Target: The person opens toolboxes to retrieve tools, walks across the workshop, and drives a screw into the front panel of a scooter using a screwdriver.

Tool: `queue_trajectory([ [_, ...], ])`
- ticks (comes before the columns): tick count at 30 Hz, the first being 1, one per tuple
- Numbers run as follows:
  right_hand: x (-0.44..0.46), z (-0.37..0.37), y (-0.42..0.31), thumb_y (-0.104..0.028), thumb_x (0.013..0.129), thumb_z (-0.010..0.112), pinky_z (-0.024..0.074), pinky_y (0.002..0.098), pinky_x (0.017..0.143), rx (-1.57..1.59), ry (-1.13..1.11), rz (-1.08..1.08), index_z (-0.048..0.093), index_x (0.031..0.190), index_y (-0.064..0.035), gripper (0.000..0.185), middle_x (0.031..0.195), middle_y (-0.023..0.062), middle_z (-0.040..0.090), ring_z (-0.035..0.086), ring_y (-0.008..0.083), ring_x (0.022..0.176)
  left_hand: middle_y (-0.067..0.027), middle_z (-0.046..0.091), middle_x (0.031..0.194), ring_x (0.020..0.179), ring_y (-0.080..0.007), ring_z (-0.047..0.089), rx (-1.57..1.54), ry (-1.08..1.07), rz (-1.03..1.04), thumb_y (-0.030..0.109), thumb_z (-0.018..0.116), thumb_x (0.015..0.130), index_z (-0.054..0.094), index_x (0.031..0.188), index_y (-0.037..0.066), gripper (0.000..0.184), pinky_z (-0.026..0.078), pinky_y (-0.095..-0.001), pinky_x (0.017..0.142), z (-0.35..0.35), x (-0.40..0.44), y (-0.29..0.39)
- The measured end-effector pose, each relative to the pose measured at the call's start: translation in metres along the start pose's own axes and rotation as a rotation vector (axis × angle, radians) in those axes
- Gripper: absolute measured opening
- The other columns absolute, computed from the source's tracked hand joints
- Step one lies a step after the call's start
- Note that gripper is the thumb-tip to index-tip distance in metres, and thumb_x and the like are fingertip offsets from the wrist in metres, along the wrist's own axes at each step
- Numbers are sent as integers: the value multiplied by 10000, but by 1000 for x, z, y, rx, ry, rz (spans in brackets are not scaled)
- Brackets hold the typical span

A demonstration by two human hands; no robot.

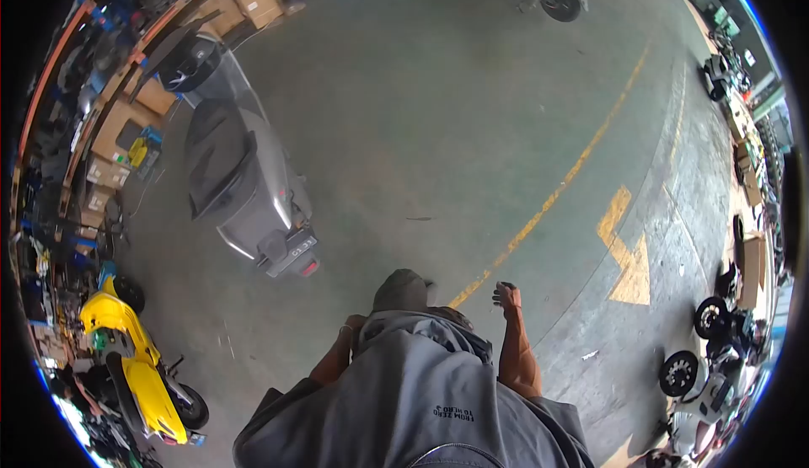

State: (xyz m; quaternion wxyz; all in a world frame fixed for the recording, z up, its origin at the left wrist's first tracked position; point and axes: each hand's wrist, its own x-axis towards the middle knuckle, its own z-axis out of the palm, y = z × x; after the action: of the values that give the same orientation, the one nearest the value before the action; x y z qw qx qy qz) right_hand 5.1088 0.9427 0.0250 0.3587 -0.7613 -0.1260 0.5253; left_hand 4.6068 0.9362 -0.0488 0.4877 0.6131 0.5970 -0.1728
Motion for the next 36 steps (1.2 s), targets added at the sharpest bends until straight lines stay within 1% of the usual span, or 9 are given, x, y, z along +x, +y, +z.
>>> queue_trajectory([
  [3,14,-20,-116,-290,828,584,487,288,566,77,37,-134,531,1126,27,438,824,106,613,605,175,659,-204,636,984,962,-343,601,-163,-43,-113,559,579,744,664,948,38,565,459,-390,845,-38,43,74],
  [8,116,-79,-174,-275,829,575,488,294,551,74,202,-80,551,1111,18,407,812,101,614,606,178,653,-200,632,1002,983,-345,591,-102,-78,-98,560,581,744,664,963,56,556,452,-393,855,-117,159,173],
  [13,211,-124,-120,-213,825,543,490,382,550,214,371,447,560,975,-47,224,760,102,570,578,238,620,-196,628,1021,1004,-347,581,335,-143,24,562,582,743,664,978,74,547,445,-396,866,-231,311,272],
  [15,215,-128,-143,-182,811,531,507,393,513,220,361,689,549,942,-7,219,752,139,577,579,269,585,-215,616,1040,1035,-341,569,14,46,-182,493,608,733,648,992,24,537,438,-382,884,-290,321,351],
  [23,317,-124,-301,-200,806,552,485,354,529,511,414,383,560,1084,-14,334,823,126,617,611,232,657,-202,599,1092,1059,-324,554,22,97,-24,410,658,706,611,1040,-3,534,435,-380,900,-483,483,680],
  [28,439,-140,-351,-231,796,558,483,355,653,0,304,183,631,997,2,316,825,148,652,632,246,773,-194,600,1088,1050,-312,558,144,117,239,393,656,729,602,1065,21,503,437,-369,899,-540,578,869],
  [31,536,-183,-379,-340,769,562,456,354,767,-149,328,394,607,1016,45,460,931,195,647,613,268,877,-192,596,1098,1059,-311,552,43,101,259,406,656,729,597,1072,25,516,432,-366,907,-557,622,945],
  [35,646,-243,-439,-315,764,544,468,414,715,-34,355,180,610,991,41,428,912,187,640,605,315,840,-176,636,1008,962,-299,604,231,118,227,437,668,706,591,1095,38,563,461,-362,846,-569,704,975],
  [36,668,-265,-499,-274,766,558,470,406,620,155,360,344,601,953,15,346,815,150,617,598,288,733,-169,650,948,904,-293,620,156,16,103,448,662,706,598,1088,35,566,469,-365,810,-580,704,992],
])
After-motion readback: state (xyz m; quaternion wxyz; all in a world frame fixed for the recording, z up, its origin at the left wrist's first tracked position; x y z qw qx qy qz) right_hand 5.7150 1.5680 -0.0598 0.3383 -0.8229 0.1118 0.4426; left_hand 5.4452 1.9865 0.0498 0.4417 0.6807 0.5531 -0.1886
